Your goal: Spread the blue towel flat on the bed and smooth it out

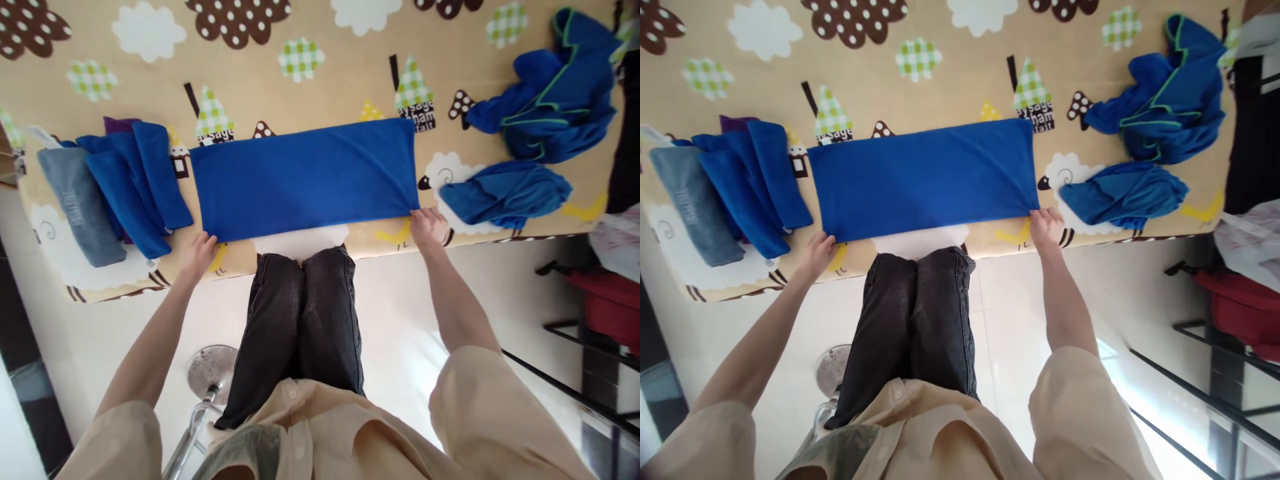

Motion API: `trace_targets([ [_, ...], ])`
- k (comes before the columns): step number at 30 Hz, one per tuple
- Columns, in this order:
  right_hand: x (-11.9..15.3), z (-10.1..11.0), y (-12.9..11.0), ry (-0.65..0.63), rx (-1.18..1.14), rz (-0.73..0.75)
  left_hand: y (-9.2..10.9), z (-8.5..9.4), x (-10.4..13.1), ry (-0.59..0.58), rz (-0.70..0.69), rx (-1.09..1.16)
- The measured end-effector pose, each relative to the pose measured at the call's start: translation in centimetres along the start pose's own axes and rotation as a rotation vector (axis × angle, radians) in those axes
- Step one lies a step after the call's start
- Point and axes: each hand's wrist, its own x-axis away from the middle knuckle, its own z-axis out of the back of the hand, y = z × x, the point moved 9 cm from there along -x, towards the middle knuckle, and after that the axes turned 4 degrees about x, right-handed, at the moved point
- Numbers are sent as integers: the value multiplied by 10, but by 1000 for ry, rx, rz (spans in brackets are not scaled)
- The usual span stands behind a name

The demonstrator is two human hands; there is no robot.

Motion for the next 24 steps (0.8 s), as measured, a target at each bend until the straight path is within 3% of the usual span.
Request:
trace_targets([
  [4,13,-5,4,-21,-60,-38,15,-6,12,-25,-37,-21],
  [8,10,5,-16,-2,-119,-142,42,4,-4,110,38,112],
  [10,-2,15,-52,20,-168,-83,67,1,-21,182,73,209],
  [14,-34,46,-175,98,-285,233,106,-23,-47,274,245,312],
  [16,-44,51,-238,47,-321,341,111,-36,-52,289,329,341],
  [19,-40,35,-320,-142,-309,556,109,-52,-54,238,353,399],
  [21,-29,18,-353,-260,-295,678,103,-58,-54,200,365,440],
  [24,-21,2,-366,-276,-302,709,98,-62,-55,194,386,501],
])
